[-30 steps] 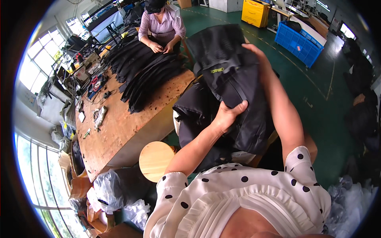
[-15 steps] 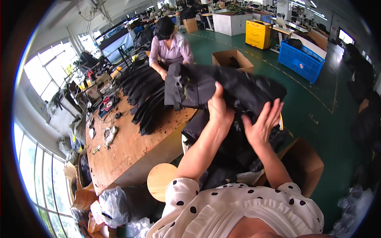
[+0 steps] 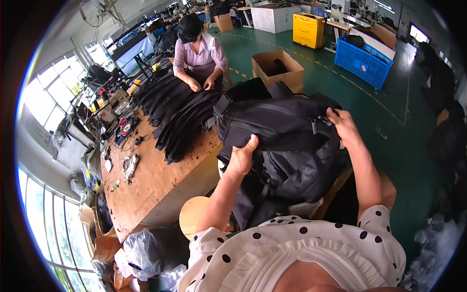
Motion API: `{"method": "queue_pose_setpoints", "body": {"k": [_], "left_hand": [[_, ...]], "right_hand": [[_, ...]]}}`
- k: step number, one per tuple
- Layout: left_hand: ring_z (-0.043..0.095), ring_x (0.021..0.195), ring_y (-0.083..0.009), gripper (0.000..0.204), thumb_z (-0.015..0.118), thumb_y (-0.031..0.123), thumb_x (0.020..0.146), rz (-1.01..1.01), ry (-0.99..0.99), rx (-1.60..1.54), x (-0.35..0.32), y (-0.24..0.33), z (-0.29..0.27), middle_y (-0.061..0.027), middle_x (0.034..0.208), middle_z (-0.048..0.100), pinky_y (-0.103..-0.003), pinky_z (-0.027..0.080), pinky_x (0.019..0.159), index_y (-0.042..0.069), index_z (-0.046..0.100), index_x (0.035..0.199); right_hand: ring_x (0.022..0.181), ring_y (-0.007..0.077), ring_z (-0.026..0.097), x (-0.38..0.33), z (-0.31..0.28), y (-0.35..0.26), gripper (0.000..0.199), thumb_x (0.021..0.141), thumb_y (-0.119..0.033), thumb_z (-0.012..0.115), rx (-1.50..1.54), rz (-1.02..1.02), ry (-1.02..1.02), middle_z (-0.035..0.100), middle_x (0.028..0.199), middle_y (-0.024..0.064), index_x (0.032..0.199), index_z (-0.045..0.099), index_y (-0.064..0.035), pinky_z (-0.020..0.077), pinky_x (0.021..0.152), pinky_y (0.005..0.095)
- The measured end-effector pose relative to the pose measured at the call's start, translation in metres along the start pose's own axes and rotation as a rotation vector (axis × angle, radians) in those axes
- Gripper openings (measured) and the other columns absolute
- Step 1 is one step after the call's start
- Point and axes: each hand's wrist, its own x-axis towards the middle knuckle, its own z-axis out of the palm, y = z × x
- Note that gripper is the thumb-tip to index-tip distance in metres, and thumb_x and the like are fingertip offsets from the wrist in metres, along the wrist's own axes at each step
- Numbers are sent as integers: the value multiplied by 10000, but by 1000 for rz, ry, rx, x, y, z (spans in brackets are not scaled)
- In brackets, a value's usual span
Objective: The person handles black fabric backpack panels one at a time, turning them over by hand to check components before placing each piece into a large yellow bin.
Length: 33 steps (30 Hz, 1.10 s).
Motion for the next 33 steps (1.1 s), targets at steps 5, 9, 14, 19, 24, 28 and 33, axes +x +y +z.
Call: {"method": "queue_pose_setpoints", "body": {"k": [5,9,14,19,24,28,33], "left_hand": [[543,774,-153,300,535,374,860,-352,484,-148,17,-3,-54,-44,816,553,-294,420,715,74,519,880],[512,581,-127,347,469,367,895,-7,319,433,-20,-16,-21,-41,656,556,-255,397,554,47,543,782],[580,729,-159,587,460,563,841,-701,-29,93,-11,-48,33,-83,809,600,-276,456,666,-8,580,903],[461,1139,-218,631,487,503,848,-686,-84,-284,-9,-46,50,-112,1229,494,-340,369,957,-9,445,1213],[577,477,-192,512,543,384,863,16,-11,579,-17,-35,51,-129,496,572,-302,453,582,-29,605,567],[593,499,-257,545,518,399,871,390,5,705,-42,-27,57,-133,500,574,-394,459,711,-36,602,553],[365,344,-107,618,551,367,865,204,215,680,3,-8,40,-76,345,364,-346,295,363,-55,453,424]], "right_hand": [[652,43,343,3,28,-26,366,873,-341,546,112,-101,191,409,653,-77,729,581,-7,320,608,220],[565,84,355,4,26,-23,389,873,-334,527,-256,-234,163,401,555,-7,688,518,7,332,524,281],[533,108,384,-17,76,-37,401,889,-332,492,-376,-215,21,397,530,58,685,496,13,344,503,290],[609,18,319,-10,69,-21,371,928,-306,450,17,-279,-3,382,636,-86,666,485,-46,275,526,205],[592,39,333,12,43,-4,366,916,-297,470,-49,-266,23,392,611,-63,662,503,-35,290,530,221],[643,98,456,20,49,-7,335,885,-276,511,-311,-378,-51,523,647,36,834,570,50,383,578,276],[815,200,607,2,64,-63,335,841,-213,588,-258,-456,142,621,922,149,1078,515,13,471,724,296]]}}
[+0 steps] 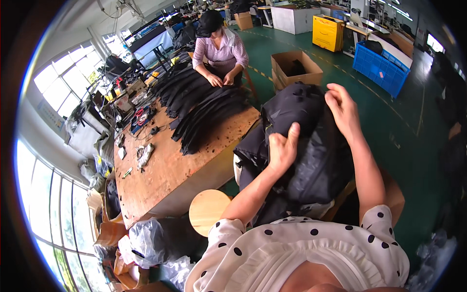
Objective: The person handles black fabric backpack panels one at a time, turning them over by hand to check components before placing each piece into a large yellow bin.
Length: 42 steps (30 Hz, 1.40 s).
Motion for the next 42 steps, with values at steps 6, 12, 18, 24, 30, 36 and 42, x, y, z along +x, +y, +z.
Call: {"method": "queue_pose_setpoints", "body": {"k": [6,12,18,24,30,36,42], "left_hand": [[579,605,-150,521,504,412,882,-327,9,-377,30,18,11,-74,690,599,-283,478,577,-88,620,789],[621,577,-194,545,507,417,879,-322,8,-646,18,37,29,-50,605,555,-274,495,531,-24,551,562],[636,634,-192,539,466,425,893,-231,-246,-204,17,26,14,-152,667,634,-269,478,576,-92,598,816],[603,637,-165,462,432,393,913,-228,-200,-763,34,28,-7,-108,751,636,-270,441,575,-40,589,893],[611,630,-216,795,164,710,813,-685,-666,-893,25,32,-7,-101,642,604,-269,456,609,33,545,643],[605,577,-227,750,231,707,812,-829,-761,-438,29,41,-22,-93,593,584,-258,416,558,55,535,598],[632,718,-187,575,279,484,930,-924,-852,-491,23,36,-28,-105,782,653,-252,458,614,32,611,804]], "right_hand": [[1256,376,294,-108,30,-54,784,746,-389,620,-716,-340,-46,311,1345,240,1290,300,76,180,999,529],[1297,335,248,-85,10,0,745,728,-200,641,-1017,-190,178,259,1387,212,1317,258,49,176,1021,501],[792,341,590,-70,-62,28,222,838,-90,478,-454,-100,113,615,852,170,1037,556,-28,457,697,362],[638,79,432,-70,-59,30,244,874,-233,527,102,12,-195,500,690,16,918,558,5,371,596,233],[605,52,344,-61,-35,16,383,907,-369,470,244,-49,-164,388,632,-51,813,517,0,304,537,226],[516,228,453,-63,-20,-13,461,848,-442,516,16,-409,-236,452,586,90,757,512,10,368,507,317],[686,256,594,-63,-7,-26,492,621,-253,749,-596,-382,44,603,770,120,992,516,-28,436,663,360]]}}
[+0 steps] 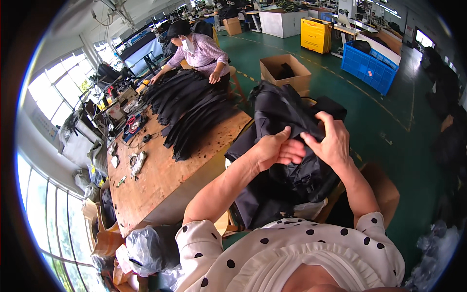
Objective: The person handles black fabric backpack panels one at a time, turning them over by hand to check components before placing each piece into a large yellow bin.
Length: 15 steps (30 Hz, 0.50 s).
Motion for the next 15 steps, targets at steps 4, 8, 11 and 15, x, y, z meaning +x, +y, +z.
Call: {"method": "queue_pose_setpoints", "body": {"k": [4,8,11,15], "left_hand": [[619,808,-192,558,327,441,935,327,172,-3,15,-14,18,-98,848,653,-291,473,735,-32,622,934],[600,711,-178,400,440,331,920,895,356,512,23,-28,12,-73,787,649,-303,467,684,-19,633,914],[561,618,-205,254,556,214,868,966,204,726,2,-21,29,-66,662,594,-316,438,598,35,592,692],[520,556,-132,177,564,192,868,760,19,711,-12,-27,13,-20,610,535,-276,428,545,31,580,795]], "right_hand": [[713,257,589,-6,2,8,342,676,-113,693,-68,-171,208,601,820,100,966,536,-21,433,678,352],[666,255,583,-8,-1,14,177,784,-58,570,97,142,238,587,730,118,955,589,-16,448,641,323],[593,92,454,-3,-3,65,170,864,-146,520,310,631,116,544,637,81,909,588,3,396,575,252],[659,34,396,-12,20,96,161,867,-131,540,712,682,-1,485,696,-49,851,586,22,350,597,200]]}}
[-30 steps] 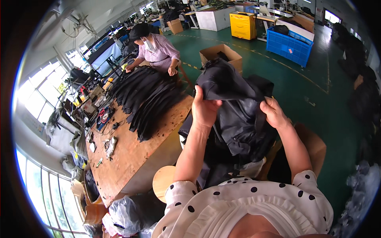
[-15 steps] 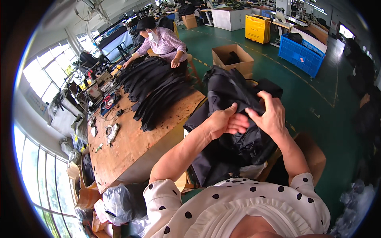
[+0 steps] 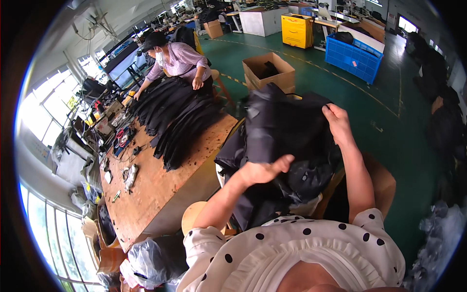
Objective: The person handles black fabric backpack panels one at a time, turning them over by hand to check components before placing each piece into a large yellow bin.
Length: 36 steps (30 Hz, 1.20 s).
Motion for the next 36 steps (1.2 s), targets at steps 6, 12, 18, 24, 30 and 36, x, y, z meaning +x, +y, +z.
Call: {"method": "queue_pose_setpoints", "body": {"k": [6,12,18,24,30,36], "left_hand": [[563,955,-204,462,464,351,885,15,511,-1181,15,-17,-13,-81,1067,575,-333,428,863,10,448,1197],[353,1210,-271,618,563,299,860,111,581,-344,14,-26,51,-143,1269,396,-360,276,994,-11,278,1313],[555,791,-159,385,551,316,871,9,544,-254,37,19,-19,-56,949,534,-266,469,606,13,478,1097],[522,713,-85,266,522,266,886,22,504,-384,59,44,-73,-9,849,573,-251,427,568,48,543,1037],[599,688,-171,339,482,301,901,-61,489,-635,70,49,-107,-72,774,621,-269,462,675,-16,600,874],[432,417,-145,667,338,608,857,-290,326,-81,44,60,-54,-59,502,494,-264,335,444,54,510,528]], "right_hand": [[623,25,314,3,26,-50,197,892,-165,522,294,-104,-54,379,659,-63,780,554,-7,292,561,191],[618,51,310,11,46,-87,293,899,-249,521,238,-189,111,380,640,-38,741,521,-2,295,546,222],[870,327,588,10,52,-107,480,830,-292,591,-341,-562,118,594,931,204,1175,444,7,443,761,351],[1002,389,521,3,42,-78,436,849,-221,545,-376,-386,48,543,1056,267,1181,436,38,410,851,384],[601,100,339,5,40,-97,293,892,-258,511,74,-461,-224,394,614,32,815,515,24,329,561,270],[526,151,391,23,38,-112,312,883,-274,520,-152,-526,86,471,563,92,790,525,24,362,517,306]]}}
